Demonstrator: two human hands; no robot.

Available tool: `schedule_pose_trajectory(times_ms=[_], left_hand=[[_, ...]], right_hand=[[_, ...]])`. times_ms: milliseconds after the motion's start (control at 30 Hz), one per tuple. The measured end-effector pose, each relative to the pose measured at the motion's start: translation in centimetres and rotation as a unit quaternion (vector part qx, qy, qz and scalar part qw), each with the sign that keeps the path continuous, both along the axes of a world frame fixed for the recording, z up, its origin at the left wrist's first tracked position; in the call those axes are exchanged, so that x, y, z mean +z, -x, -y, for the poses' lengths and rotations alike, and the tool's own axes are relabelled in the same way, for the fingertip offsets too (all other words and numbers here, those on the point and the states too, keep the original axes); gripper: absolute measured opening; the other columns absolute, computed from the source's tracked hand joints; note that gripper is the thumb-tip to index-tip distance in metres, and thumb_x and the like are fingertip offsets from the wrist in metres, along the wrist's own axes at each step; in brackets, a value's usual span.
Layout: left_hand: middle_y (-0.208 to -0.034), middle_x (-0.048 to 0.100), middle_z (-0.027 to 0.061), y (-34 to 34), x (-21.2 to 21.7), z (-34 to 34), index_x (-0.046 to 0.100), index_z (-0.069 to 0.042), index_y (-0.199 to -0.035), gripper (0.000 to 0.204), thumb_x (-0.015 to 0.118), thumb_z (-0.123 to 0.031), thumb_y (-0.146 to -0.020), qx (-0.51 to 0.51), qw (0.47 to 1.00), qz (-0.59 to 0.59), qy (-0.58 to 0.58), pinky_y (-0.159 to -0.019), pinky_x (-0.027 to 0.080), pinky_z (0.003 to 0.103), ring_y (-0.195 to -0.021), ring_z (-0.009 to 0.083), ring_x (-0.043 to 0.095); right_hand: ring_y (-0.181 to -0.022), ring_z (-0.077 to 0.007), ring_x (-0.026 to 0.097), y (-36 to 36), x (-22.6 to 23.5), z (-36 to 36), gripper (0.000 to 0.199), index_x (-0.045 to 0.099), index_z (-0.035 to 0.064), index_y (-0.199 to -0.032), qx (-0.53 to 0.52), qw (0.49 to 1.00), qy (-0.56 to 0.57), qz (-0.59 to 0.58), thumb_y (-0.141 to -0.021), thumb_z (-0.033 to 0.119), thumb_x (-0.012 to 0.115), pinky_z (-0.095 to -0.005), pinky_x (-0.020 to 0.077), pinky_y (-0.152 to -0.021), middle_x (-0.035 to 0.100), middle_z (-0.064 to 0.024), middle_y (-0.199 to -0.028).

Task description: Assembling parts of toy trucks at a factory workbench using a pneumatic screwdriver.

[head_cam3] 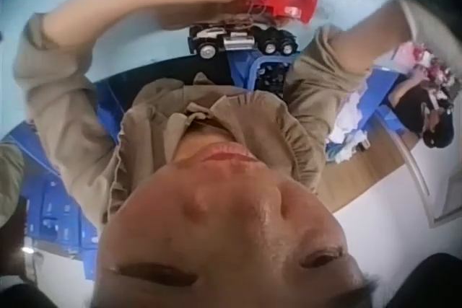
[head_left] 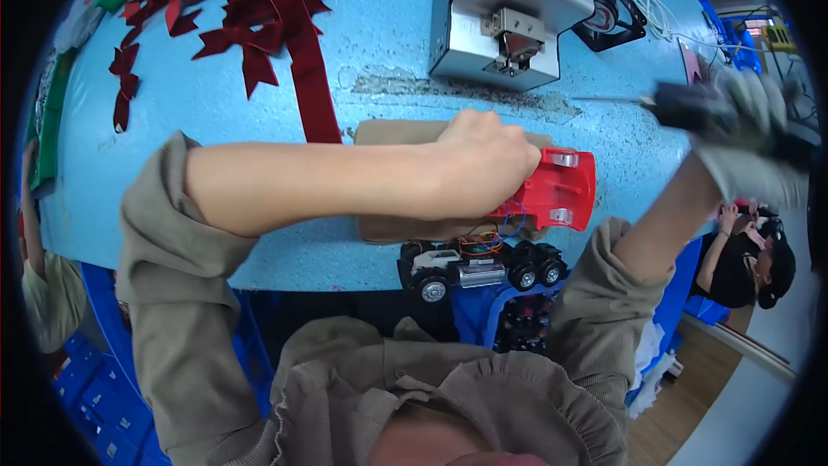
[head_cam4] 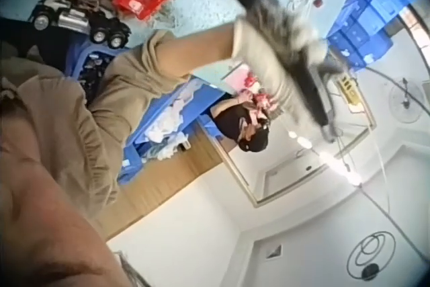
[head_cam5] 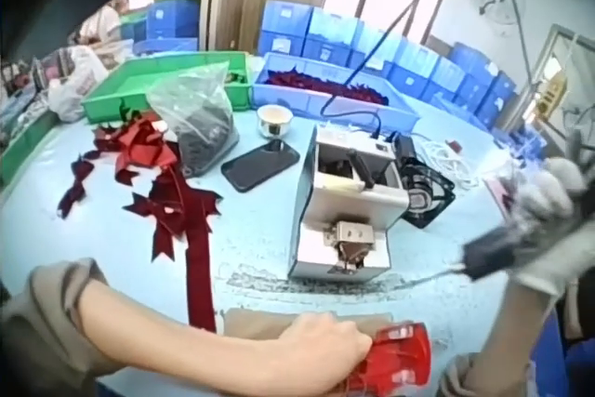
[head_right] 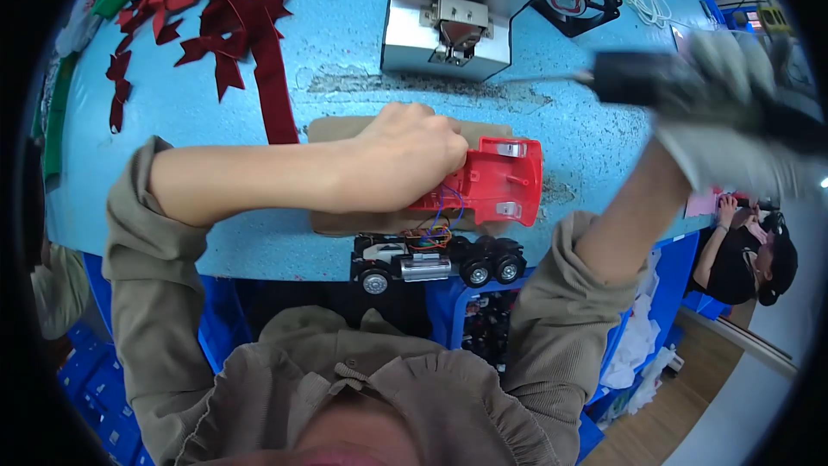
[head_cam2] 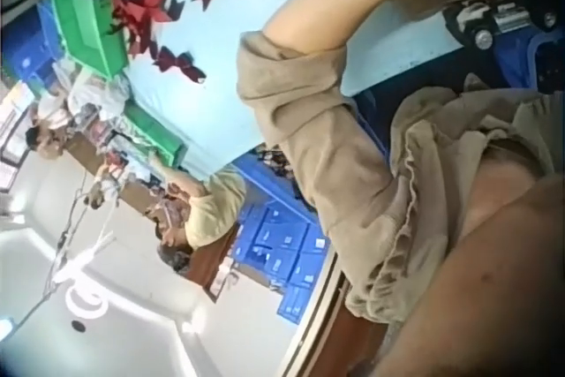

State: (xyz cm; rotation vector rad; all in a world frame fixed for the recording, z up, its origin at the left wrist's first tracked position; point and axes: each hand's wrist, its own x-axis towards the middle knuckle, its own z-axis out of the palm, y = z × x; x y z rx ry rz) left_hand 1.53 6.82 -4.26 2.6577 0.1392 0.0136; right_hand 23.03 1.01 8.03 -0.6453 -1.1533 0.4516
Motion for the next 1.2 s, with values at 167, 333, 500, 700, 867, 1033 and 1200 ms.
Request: schedule_pose_trajectory(times_ms=[167,333,500,700,867,1033,1200], left_hand=[[-0.084,0.062,0.0174,-0.7,0.0,0.0,0.062,-0.002,-0.072,0.009,0.06,-0.011,-0.069,0.003,1.0,0.014,0.016,-0.063,0.05,0.04,-0.079,0.0324,0.063],[-0.079,0.064,0.0164,0.2,0.1,-0.4,0.063,-0.004,-0.07,0.009,0.06,-0.012,-0.069,0.04,0.999,0.015,0.024,-0.062,0.051,0.04,-0.077,0.033,0.063],[-0.075,0.065,0.0159,-0.3,-0.4,0.5,0.066,-0.007,-0.07,0.011,0.059,-0.015,-0.068,0.03,0.999,0.015,0.022,-0.06,0.051,0.042,-0.075,0.031,0.065],[-0.077,0.064,0.0165,-1.3,-1.7,1.2,0.065,-0.006,-0.076,0.014,0.057,-0.017,-0.071,0.05,0.997,0.056,-0.028,-0.06,0.05,0.043,-0.075,0.0338,0.064],[-0.085,0.065,0.0159,-1.1,-2.3,1.0,0.067,-0.009,-0.081,0.018,0.064,-0.015,-0.065,0.091,0.996,0.008,-0.015,-0.065,0.05,0.043,-0.083,0.0332,0.063],[-0.088,0.065,0.0167,-1.9,-2.7,1.8,0.067,-0.011,-0.083,0.021,0.067,-0.014,-0.062,0.072,0.997,-0.003,-0.013,-0.068,0.049,0.044,-0.085,0.0336,0.063],[-0.085,0.065,0.0175,-1.2,-2.5,1.6,0.067,-0.009,-0.08,0.017,0.059,-0.02,-0.07,0.07,0.997,0.026,-0.006,-0.067,0.048,0.047,-0.082,0.0343,0.063]], right_hand=[[-0.05,-0.0133,0.047,0.6,-3.0,-6.8,0.082,0.054,0.0029,-0.095,0.111,0.992,0.05,-0.02,-0.069,0.079,0.04,-0.0277,0.0408,-0.051,0.05,-0.0031,-0.065],[-0.046,-0.0147,0.045,2.1,-5.3,-11.5,0.076,0.053,0.0054,-0.085,0.249,0.963,0.097,-0.037,-0.073,0.078,0.035,-0.0282,0.04,-0.045,0.049,-0.0042,-0.06],[-0.059,-0.0197,0.049,5.2,-5.1,-6.8,0.077,0.056,0.0051,-0.08,0.083,0.992,0.089,-0.015,-0.072,0.078,0.034,-0.0318,0.0419,-0.054,0.05,-0.0065,-0.066],[-0.052,-0.0162,0.043,3.3,-4.1,-7.0,0.076,0.045,0.0041,-0.088,0.247,0.967,0.051,0.029,-0.072,0.078,0.037,-0.0268,0.0365,-0.045,0.041,-0.0048,-0.064],[-0.053,-0.0165,0.045,6.3,-5.4,-8.1,0.077,0.045,0.0036,-0.089,0.073,0.988,0.109,-0.084,-0.072,0.078,0.035,-0.0272,0.0373,-0.047,0.044,-0.0061,-0.067],[-0.057,-0.0185,0.047,7.4,-8.1,-2.8,0.08,0.046,0.0032,-0.092,-0.016,1.0,-0.006,0.0,-0.07,0.079,0.035,-0.028,0.0396,-0.051,0.047,-0.0077,-0.07],[-0.057,-0.0184,0.044,5.6,-8.0,1.3,0.082,0.048,0.0017,-0.091,-0.025,0.994,-0.03,-0.099,-0.067,0.08,0.04,-0.0298,0.0381,-0.053,0.045,-0.0077,-0.068]])
